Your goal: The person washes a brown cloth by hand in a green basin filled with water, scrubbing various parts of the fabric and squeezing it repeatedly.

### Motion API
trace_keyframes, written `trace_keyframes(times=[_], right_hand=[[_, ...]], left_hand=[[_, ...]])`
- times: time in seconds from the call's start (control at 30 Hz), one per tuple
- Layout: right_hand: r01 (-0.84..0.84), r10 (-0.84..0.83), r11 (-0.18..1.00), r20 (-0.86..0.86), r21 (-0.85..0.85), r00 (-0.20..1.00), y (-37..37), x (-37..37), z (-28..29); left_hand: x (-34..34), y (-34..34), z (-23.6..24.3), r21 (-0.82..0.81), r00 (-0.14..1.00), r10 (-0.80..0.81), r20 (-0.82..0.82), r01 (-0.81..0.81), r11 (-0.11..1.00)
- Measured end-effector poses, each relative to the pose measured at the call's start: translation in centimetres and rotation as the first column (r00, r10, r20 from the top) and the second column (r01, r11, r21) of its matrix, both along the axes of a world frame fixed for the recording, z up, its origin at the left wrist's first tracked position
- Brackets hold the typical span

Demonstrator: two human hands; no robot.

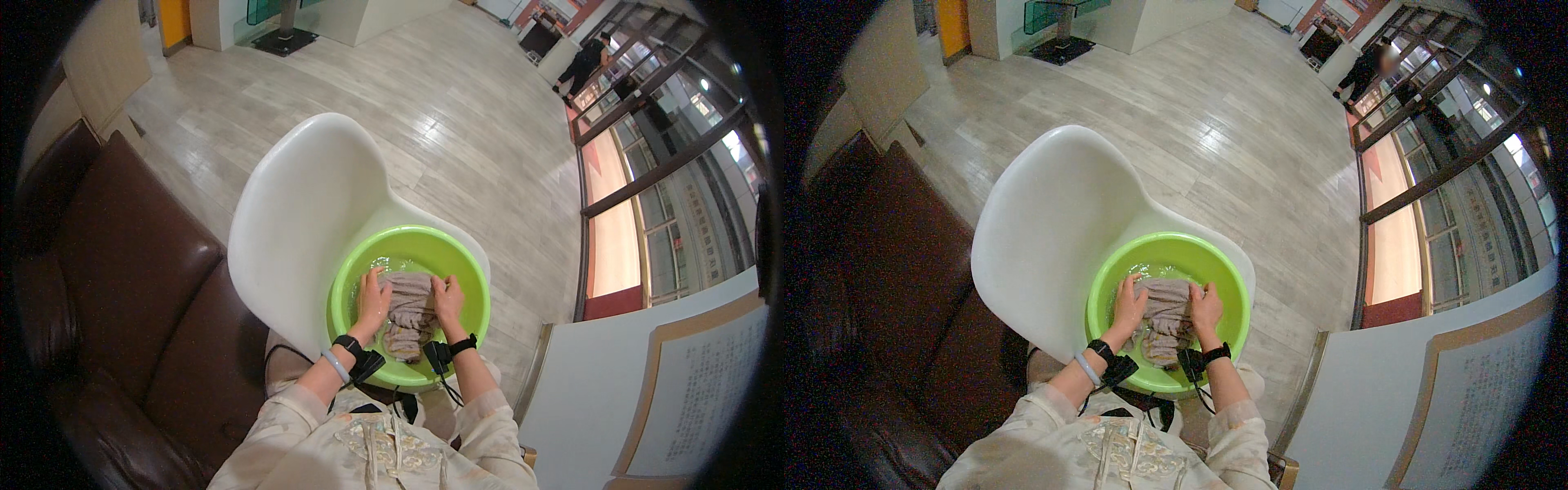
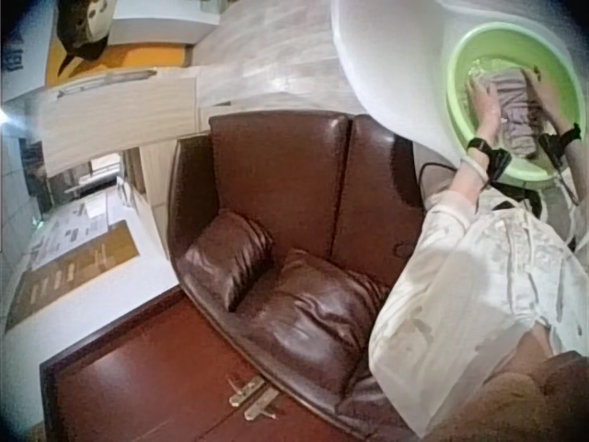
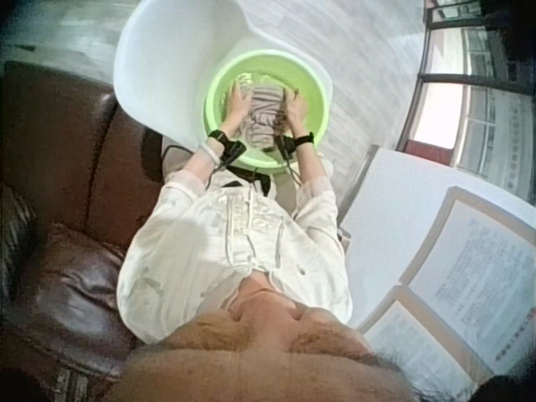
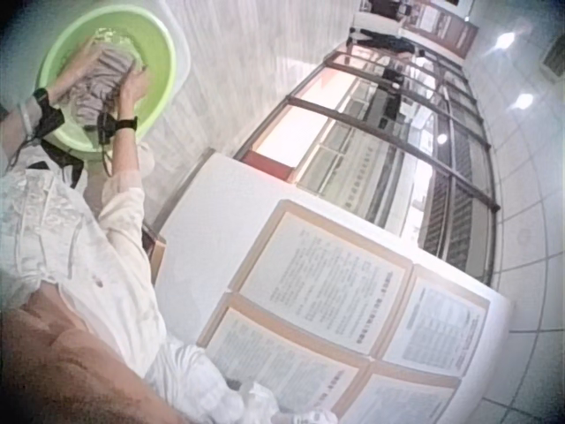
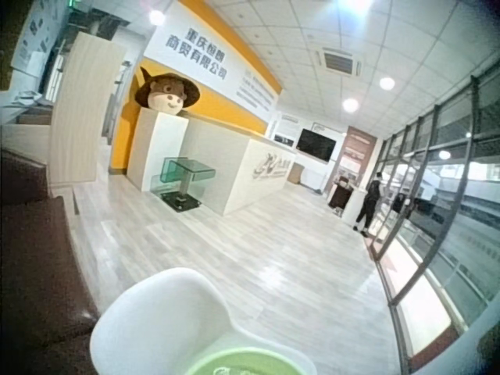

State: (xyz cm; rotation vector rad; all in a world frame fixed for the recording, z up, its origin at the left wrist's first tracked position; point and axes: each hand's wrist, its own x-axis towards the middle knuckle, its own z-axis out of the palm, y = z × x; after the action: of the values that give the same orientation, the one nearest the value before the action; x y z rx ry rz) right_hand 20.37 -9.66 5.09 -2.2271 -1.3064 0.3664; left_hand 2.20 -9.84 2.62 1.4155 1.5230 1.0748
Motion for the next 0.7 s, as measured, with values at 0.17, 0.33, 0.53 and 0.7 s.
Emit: trace_keyframes(times=[0.17,0.33,0.53,0.7], right_hand=[[-0.274,0.355,0.885,0.165,-0.377,0.920,-0.8,-2.3,0.8],[-0.277,0.298,0.950,0.163,-0.143,0.940,0.4,-0.7,-0.7],[-0.538,0.540,0.827,-0.036,-0.165,0.841,0.0,-1.6,-1.7],[-0.184,0.187,0.981,0.057,-0.059,0.981,0.3,-0.8,-2.5]], left_hand=[[0.0,-0.8,0.7,-0.136,0.909,-0.026,-0.415,-0.033,0.990],[-0.5,-0.5,1.6,-0.464,0.917,-0.282,-0.281,0.127,0.876],[-0.4,-0.4,-0.4,-0.326,0.942,-0.178,-0.283,0.080,0.942],[0.0,-0.3,-0.3,-0.364,0.978,-0.207,0.017,0.199,0.910]])
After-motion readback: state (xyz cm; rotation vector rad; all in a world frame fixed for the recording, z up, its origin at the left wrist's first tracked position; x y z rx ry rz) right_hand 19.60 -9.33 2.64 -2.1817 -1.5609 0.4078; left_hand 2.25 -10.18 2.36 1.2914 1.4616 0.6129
